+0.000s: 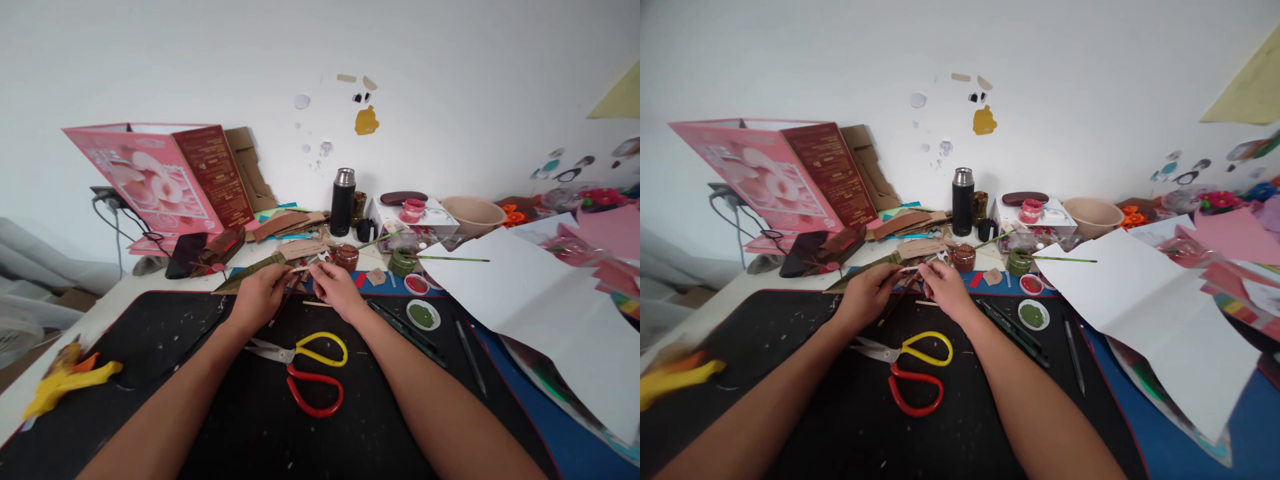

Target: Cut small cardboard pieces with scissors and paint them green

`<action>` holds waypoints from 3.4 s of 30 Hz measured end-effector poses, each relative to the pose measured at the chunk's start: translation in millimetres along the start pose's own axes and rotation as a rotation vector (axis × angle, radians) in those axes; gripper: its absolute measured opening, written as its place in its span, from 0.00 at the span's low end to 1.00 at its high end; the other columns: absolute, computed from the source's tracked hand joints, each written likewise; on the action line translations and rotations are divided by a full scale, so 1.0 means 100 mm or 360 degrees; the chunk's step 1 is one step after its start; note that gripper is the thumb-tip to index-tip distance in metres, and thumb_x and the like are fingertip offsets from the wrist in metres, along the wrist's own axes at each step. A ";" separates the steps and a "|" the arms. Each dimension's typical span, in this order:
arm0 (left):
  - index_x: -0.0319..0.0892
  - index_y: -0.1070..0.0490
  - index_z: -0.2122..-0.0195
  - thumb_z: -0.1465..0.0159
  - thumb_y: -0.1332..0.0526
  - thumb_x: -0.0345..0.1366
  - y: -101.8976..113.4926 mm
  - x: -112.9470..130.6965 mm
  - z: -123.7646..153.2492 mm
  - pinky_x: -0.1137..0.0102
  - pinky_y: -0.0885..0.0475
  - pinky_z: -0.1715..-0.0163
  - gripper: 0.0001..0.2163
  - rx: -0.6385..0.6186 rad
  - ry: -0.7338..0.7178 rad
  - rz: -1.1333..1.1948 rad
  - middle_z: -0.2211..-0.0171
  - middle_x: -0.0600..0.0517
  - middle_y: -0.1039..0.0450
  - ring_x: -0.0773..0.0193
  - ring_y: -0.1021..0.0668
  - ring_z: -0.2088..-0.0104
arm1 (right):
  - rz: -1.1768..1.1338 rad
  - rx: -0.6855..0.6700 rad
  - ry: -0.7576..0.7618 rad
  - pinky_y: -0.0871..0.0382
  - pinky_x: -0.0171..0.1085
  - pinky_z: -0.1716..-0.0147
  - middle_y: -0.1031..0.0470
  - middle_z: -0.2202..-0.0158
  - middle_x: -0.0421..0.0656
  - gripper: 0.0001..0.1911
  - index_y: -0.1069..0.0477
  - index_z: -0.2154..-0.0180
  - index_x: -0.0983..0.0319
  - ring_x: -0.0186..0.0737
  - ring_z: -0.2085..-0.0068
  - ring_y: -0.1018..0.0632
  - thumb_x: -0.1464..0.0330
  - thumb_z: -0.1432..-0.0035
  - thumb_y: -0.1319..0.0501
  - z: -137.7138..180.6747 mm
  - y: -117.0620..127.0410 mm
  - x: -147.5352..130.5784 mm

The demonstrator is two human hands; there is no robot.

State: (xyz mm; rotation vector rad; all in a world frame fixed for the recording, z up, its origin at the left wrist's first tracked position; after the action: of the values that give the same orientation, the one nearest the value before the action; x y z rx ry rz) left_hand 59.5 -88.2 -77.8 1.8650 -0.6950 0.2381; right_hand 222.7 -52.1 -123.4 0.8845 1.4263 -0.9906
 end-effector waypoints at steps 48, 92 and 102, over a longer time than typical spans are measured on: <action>0.41 0.22 0.67 0.48 0.23 0.54 -0.13 -0.02 -0.13 0.69 0.31 0.66 0.21 -0.0025 0.0534 0.1504 0.72 0.53 0.22 0.64 0.25 0.71 | -0.0043 0.0014 0.0015 0.55 0.31 0.83 0.39 0.85 0.30 0.22 0.26 0.64 0.60 0.29 0.83 0.43 0.49 0.45 0.29 0.08 0.03 -0.17; 0.36 0.18 0.66 0.51 0.18 0.43 -0.22 -0.08 -0.05 0.75 0.33 0.77 0.19 -0.0017 0.0844 0.2241 0.73 0.49 0.20 0.68 0.24 0.77 | -0.0453 0.0047 -0.0055 0.59 0.29 0.86 0.38 0.84 0.31 0.27 0.29 0.69 0.61 0.26 0.85 0.45 0.43 0.46 0.29 0.11 -0.05 -0.14; 0.37 0.20 0.67 0.51 0.18 0.42 -0.32 -0.02 -0.03 0.75 0.34 0.78 0.18 -0.0121 0.0840 0.2252 0.73 0.49 0.20 0.68 0.24 0.77 | -0.0508 0.0007 -0.0135 0.59 0.29 0.86 0.36 0.83 0.31 0.27 0.31 0.69 0.60 0.25 0.84 0.45 0.45 0.49 0.26 0.13 -0.12 -0.11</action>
State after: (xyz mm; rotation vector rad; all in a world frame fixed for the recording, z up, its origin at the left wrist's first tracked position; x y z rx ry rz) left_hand 76.5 -76.8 -102.7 0.8511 -1.4770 1.4911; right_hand 217.7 -68.7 -111.2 0.6200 1.5211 -1.2540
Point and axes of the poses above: each hand's wrist, its own z-axis away from the middle knuckle, its own y-axis out of the back of the hand, x = y × z, the point moved 6 cm from there along -z, towards the middle knuckle
